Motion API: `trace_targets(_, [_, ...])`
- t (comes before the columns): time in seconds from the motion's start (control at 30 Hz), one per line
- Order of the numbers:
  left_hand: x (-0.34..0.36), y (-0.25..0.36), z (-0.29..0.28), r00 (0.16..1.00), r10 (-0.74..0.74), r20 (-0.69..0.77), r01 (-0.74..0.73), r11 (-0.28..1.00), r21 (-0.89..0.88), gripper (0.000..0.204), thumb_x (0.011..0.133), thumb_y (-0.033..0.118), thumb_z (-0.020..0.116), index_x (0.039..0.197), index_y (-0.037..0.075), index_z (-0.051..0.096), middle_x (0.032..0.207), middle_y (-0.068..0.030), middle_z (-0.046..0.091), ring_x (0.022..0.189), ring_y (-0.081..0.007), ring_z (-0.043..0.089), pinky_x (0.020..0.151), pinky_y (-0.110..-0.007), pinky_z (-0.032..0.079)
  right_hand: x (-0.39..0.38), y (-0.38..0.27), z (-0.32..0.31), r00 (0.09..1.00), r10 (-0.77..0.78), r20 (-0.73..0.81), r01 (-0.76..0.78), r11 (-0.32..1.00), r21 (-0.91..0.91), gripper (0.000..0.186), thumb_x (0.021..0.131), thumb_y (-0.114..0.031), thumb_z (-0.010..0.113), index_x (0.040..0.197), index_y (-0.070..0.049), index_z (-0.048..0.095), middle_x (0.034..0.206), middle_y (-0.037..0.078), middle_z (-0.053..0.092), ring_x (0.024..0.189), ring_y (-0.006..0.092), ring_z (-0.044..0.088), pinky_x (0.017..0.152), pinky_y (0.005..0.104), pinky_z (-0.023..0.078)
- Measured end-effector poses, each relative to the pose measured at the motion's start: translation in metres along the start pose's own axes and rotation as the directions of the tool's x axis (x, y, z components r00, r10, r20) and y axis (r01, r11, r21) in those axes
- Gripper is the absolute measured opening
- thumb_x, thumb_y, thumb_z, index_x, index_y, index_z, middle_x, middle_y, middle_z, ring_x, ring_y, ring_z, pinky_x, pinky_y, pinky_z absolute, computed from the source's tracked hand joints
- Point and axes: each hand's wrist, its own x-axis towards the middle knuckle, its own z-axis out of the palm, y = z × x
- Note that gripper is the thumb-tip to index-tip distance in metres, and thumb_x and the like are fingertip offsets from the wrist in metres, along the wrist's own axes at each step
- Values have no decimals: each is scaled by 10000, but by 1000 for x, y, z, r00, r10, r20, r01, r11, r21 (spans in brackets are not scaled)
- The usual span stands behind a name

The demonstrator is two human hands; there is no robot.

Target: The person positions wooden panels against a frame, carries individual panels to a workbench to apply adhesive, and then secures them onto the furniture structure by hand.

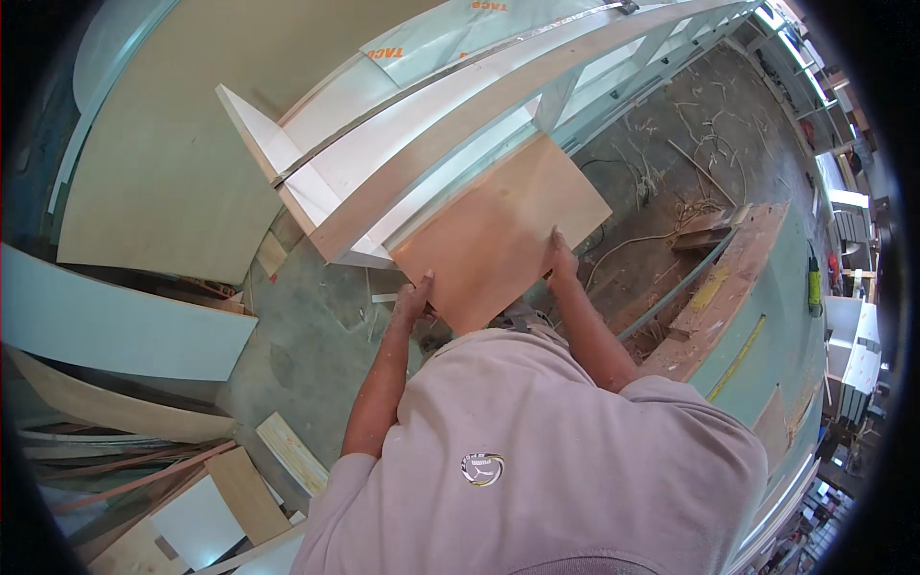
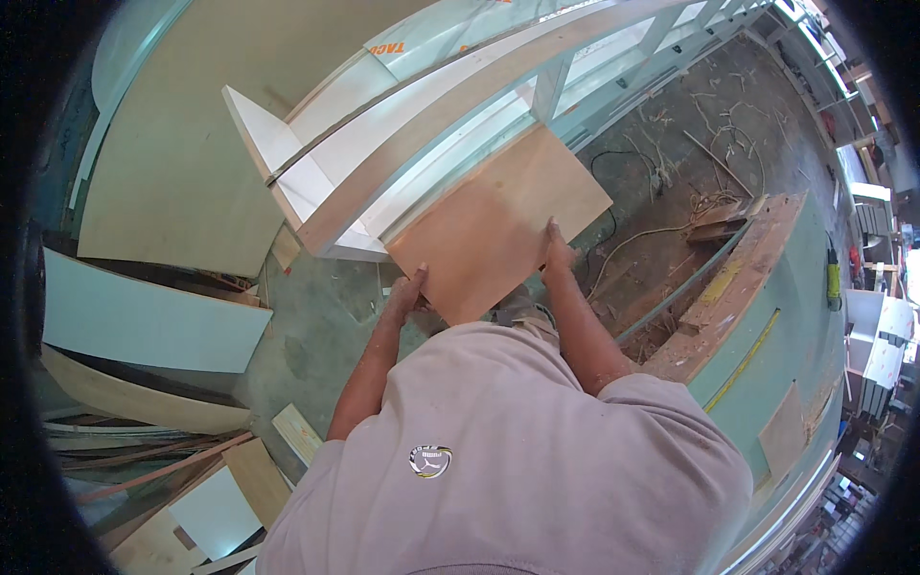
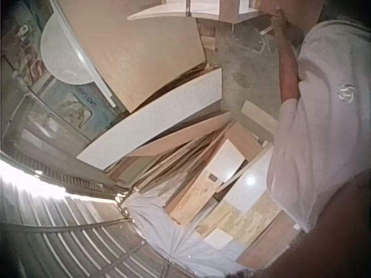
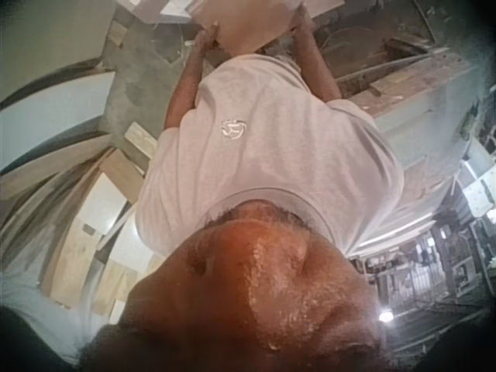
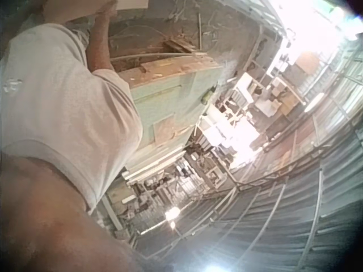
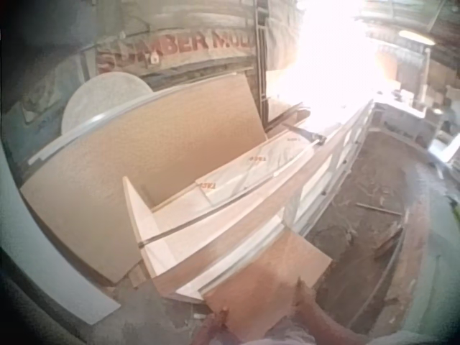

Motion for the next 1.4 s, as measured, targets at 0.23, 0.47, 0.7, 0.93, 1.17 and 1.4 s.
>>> trace_targets(0.23, [2, -9, -8, 1000, 14, -23, -15, 1000, -24, 615, 945, 602, 588, 907, -1, 703, 703, -105, 697, 541, -201, 684, 485, -318, 568, -35, -70, 0, 854, -50, 518, -157, 924, 349, 752, 958, -420, 674, 1479, 19, 357, 1431, 175, 496, 1283, 338, 534, 1046, 493, 472])
trace_targets(0.47, [-35, -15, 35, 995, 28, 99, -19, 996, -86, 592, 947, 590, 606, 888, 10, 705, 697, -92, 697, 550, -194, 683, 506, -320, 564, -6, -96, -47, 769, -73, 635, -187, 924, 333, 538, 1043, -280, 557, 1482, -7, 409, 1441, 140, 521, 1296, 302, 535, 1084, 437, 460])
trace_targets(0.7, [-55, -41, 48, 998, 51, 29, -47, 993, -111, 489, 921, 517, 687, 918, 28, 710, 721, -50, 690, 567, -154, 650, 534, -306, 542, -24, -74, -93, 829, -176, 531, 51, 969, 240, 523, 1030, -282, 589, 1429, 34, 469, 1381, 167, 574, 1231, 283, 591, 1012, 419, 519])
trace_targets(0.93, [-130, -24, 37, 970, 245, -11, -245, 967, -70, 592, 902, 486, 716, 1175, -39, 686, 1011, -84, 739, 877, -172, 706, 750, -337, 566, -87, -77, -108, 700, -428, 572, 290, 902, 320, 885, 903, -528, 690, 1485, 52, 361, 1442, 201, 509, 1277, 344, 536, 1145, 445, 382])
trace_targets(1.17, [-267, -101, -3, 821, 514, -248, -492, 858, 150, 598, 883, 422, 750, 1269, -17, 622, 1126, -150, 706, 1003, -228, 685, 896, -367, 541, -140, -83, -47, 177, -759, 626, 630, 576, 521, 679, 1053, -495, 444, 1519, -15, 329, 1516, 145, 432, 1332, 304, 476, 1141, 467, 389])
trace_targets(1.4, [-515, -175, -52, 538, 608, -584, -841, 428, -330, 733, 883, 521, 734, 1378, 17, 540, 1228, -211, 657, 1137, -295, 649, 1017, -436, 499, -345, -107, 9, 35, -512, 859, 427, 784, 450, 487, 1089, -335, 425, 1467, -29, 427, 1442, 137, 513, 1302, 266, 517, 1065, 443, 446])
